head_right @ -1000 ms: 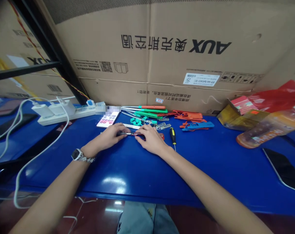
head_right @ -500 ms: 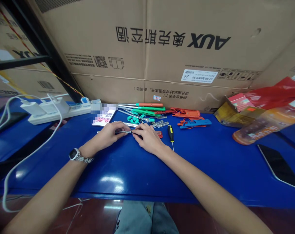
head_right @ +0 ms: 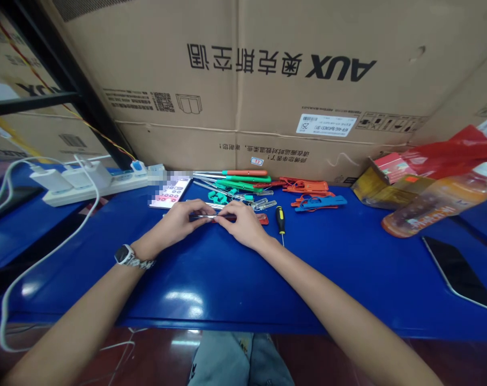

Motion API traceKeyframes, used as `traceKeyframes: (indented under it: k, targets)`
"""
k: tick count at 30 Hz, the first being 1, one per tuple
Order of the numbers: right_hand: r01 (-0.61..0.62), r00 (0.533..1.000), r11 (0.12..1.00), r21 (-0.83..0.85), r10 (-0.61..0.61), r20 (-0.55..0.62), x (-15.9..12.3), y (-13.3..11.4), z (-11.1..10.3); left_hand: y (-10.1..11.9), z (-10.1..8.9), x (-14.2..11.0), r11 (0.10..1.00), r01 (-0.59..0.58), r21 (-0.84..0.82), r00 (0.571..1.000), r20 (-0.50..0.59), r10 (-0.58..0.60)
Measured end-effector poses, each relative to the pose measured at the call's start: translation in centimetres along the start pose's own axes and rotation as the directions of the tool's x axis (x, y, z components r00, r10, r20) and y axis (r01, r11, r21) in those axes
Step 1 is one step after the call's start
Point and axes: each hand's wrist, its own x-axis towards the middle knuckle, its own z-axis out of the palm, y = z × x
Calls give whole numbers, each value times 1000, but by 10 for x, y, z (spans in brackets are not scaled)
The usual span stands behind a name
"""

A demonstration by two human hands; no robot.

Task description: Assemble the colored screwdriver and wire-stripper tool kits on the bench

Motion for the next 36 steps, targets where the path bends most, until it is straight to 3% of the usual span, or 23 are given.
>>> traceKeyframes:
  k: [6, 11, 17, 25, 31, 36]
  targets:
    - [6, 1000, 997, 83, -7, 15, 3, 4, -4, -2, -3, 0, 997, -32, -64, 999, 20, 33]
    - [-2, 1000, 993, 116, 2, -3, 2, 5, -4, -6, -1, 0, 992, -112, 60, 993, 30, 110]
    - [12, 1000, 993, 122, -14, 17, -2, 1, -2, -5, -5, 0, 987, -120, 111, 990, 89, 111]
    - [136, 990, 989, -58, -134, 38, -4, 1, -1, -5, -7, -3, 991, -120, 52, 981, 162, 110]
    - [196, 981, 971, -139, -194, 27, -6, 1, 3, 3, -4, -2, 997, -62, 50, 991, 119, 56]
    - [152, 988, 972, -178, -146, 45, -8, 0, 1, 4, -2, -3, 1000, -3, -23, 993, 115, 5]
